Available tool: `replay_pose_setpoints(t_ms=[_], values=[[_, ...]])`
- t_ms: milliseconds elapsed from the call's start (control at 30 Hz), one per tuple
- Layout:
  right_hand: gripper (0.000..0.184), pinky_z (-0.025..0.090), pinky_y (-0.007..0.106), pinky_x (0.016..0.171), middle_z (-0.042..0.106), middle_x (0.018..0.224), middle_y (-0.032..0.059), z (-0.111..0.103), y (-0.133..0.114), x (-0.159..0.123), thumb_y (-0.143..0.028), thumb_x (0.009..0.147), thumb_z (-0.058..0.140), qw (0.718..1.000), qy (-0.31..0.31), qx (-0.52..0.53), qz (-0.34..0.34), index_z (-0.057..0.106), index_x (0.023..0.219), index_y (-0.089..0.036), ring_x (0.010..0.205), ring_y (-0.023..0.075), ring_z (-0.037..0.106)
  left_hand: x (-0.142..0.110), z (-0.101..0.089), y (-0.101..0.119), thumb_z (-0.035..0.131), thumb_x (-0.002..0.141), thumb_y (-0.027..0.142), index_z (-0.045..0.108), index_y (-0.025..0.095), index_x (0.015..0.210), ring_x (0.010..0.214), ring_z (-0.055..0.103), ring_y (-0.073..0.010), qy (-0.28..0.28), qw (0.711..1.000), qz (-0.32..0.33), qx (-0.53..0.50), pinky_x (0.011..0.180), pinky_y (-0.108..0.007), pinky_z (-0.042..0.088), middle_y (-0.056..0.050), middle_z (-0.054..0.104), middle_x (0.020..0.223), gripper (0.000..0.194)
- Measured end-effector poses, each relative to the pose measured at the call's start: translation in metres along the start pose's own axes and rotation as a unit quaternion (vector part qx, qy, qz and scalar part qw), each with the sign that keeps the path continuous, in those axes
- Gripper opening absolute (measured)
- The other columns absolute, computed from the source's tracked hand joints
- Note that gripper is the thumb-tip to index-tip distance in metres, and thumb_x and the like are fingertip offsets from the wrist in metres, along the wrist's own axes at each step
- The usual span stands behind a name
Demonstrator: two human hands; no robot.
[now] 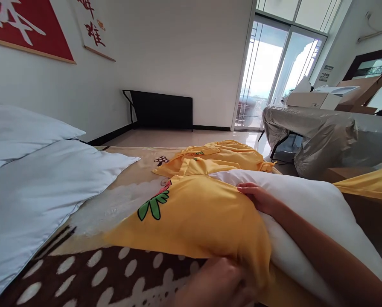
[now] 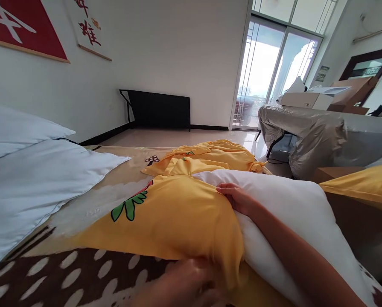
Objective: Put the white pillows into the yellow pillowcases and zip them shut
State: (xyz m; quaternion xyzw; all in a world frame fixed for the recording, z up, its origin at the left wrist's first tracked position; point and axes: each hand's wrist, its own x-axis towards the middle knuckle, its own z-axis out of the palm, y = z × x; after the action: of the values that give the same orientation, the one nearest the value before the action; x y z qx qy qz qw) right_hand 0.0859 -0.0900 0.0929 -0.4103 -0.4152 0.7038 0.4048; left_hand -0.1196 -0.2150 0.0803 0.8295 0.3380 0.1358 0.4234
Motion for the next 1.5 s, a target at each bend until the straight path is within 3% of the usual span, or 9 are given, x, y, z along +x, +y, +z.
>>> replay_pose_setpoints(t_ms=[100, 200, 267, 400, 600, 833, 933, 1200, 1500], values=[[0.015, 0.048, 0.016, 0.053, 0.066, 0.069, -0.0007, 0.003, 0.002, -0.004, -0.02, 0.068, 0.074, 1.0, -0.024, -0.002, 0.002, 0.065, 0.079, -0.015, 0.059, 0.0087, 0.062, -0.019, -0.041, 0.002, 0.04, 0.087, 0.048, 0.06, 0.024, 0.07, 0.072, 0.061, -0.0204, 0.148, 0.981, -0.044, 0.118, 0.066, -0.03, 0.042, -0.005, 0.068, 0.076, 0.036], [0.016, 0.049, 0.016, 0.056, 0.066, 0.07, -0.001, 0.005, 0.003, -0.006, -0.019, 0.066, 0.075, 1.0, -0.015, 0.004, 0.0, 0.065, 0.079, -0.016, 0.062, 0.009, 0.062, -0.028, -0.085, -0.024, 0.034, 0.086, 0.047, 0.062, 0.019, 0.085, 0.093, 0.059, -0.0286, 0.431, 0.851, -0.121, 0.276, 0.083, -0.038, 0.043, -0.012, 0.067, 0.095, 0.039], [0.015, 0.048, 0.016, 0.054, 0.065, 0.068, -0.0013, 0.005, 0.003, -0.005, -0.019, 0.066, 0.075, 1.0, -0.015, -0.001, -0.001, 0.065, 0.077, -0.016, 0.06, 0.0085, 0.061, -0.028, -0.108, -0.049, 0.034, 0.083, 0.049, 0.061, 0.014, 0.101, 0.104, 0.055, -0.0368, 0.484, 0.779, -0.221, 0.332, 0.087, -0.046, 0.041, -0.019, 0.063, 0.11, 0.048], [0.017, 0.043, 0.015, 0.049, 0.061, 0.063, -0.0026, 0.004, 0.004, -0.003, -0.024, 0.066, 0.076, 0.999, -0.03, -0.015, 0.002, 0.063, 0.073, -0.015, 0.053, 0.0062, 0.055, -0.027, -0.132, -0.097, 0.038, 0.077, 0.067, 0.064, 0.014, 0.095, 0.089, 0.063, -0.0385, 0.384, 0.834, -0.356, 0.175, 0.071, -0.041, 0.046, -0.02, 0.069, 0.091, 0.062], [0.021, 0.043, 0.015, 0.055, 0.061, 0.065, -0.0032, 0.022, 0.016, -0.028, -0.028, 0.066, 0.078, 0.996, -0.087, -0.016, 0.017, 0.064, 0.076, -0.015, 0.056, 0.0058, 0.055, -0.031, -0.135, -0.124, 0.069, 0.057, 0.063, 0.063, 0.018, 0.063, 0.066, 0.066, -0.0292, 0.336, 0.882, -0.3, -0.137, 0.053, -0.03, 0.046, -0.007, 0.07, 0.067, 0.046], [0.037, 0.047, 0.023, 0.073, 0.066, 0.088, -0.0008, 0.031, 0.043, -0.095, -0.033, 0.065, 0.076, 0.933, -0.243, -0.238, 0.115, 0.068, 0.098, -0.017, 0.082, 0.014, 0.06, -0.028, -0.143, -0.141, 0.084, 0.051, 0.039, 0.069, 0.016, 0.068, 0.056, 0.066, -0.0236, 0.412, 0.766, -0.237, -0.433, 0.05, -0.03, 0.052, -0.005, 0.071, 0.062, 0.033], [0.035, 0.045, 0.022, 0.068, 0.066, 0.089, -0.0017, 0.019, 0.034, -0.114, -0.032, 0.064, 0.077, 0.895, -0.215, -0.378, 0.097, 0.069, 0.095, -0.017, 0.08, 0.0149, 0.058, -0.03, -0.147, -0.152, 0.082, 0.056, 0.036, 0.069, 0.016, 0.07, 0.053, 0.065, -0.0209, 0.441, 0.735, -0.217, -0.467, 0.049, -0.028, 0.053, -0.005, 0.071, 0.063, 0.028], [0.029, 0.047, 0.027, 0.076, 0.067, 0.094, 0.0029, 0.004, -0.008, -0.145, -0.04, 0.068, 0.076, 0.957, 0.059, -0.266, 0.1, 0.07, 0.088, -0.02, 0.088, 0.0183, 0.059, -0.033, -0.143, -0.167, 0.082, 0.052, 0.05, 0.069, 0.014, 0.079, 0.058, 0.066, -0.0192, 0.445, 0.756, -0.212, -0.43, 0.05, -0.026, 0.052, -0.006, 0.073, 0.07, 0.047], [0.024, 0.035, 0.018, 0.046, 0.059, 0.063, -0.0044, 0.057, -0.037, -0.051, -0.031, 0.061, 0.079, 0.957, -0.003, -0.287, 0.051, 0.066, 0.079, -0.02, 0.053, 0.007, 0.047, -0.042, -0.142, -0.154, 0.075, 0.053, 0.063, 0.069, 0.012, 0.076, 0.064, 0.066, -0.0225, 0.433, 0.795, -0.258, -0.338, 0.053, -0.028, 0.051, -0.008, 0.072, 0.07, 0.056]])
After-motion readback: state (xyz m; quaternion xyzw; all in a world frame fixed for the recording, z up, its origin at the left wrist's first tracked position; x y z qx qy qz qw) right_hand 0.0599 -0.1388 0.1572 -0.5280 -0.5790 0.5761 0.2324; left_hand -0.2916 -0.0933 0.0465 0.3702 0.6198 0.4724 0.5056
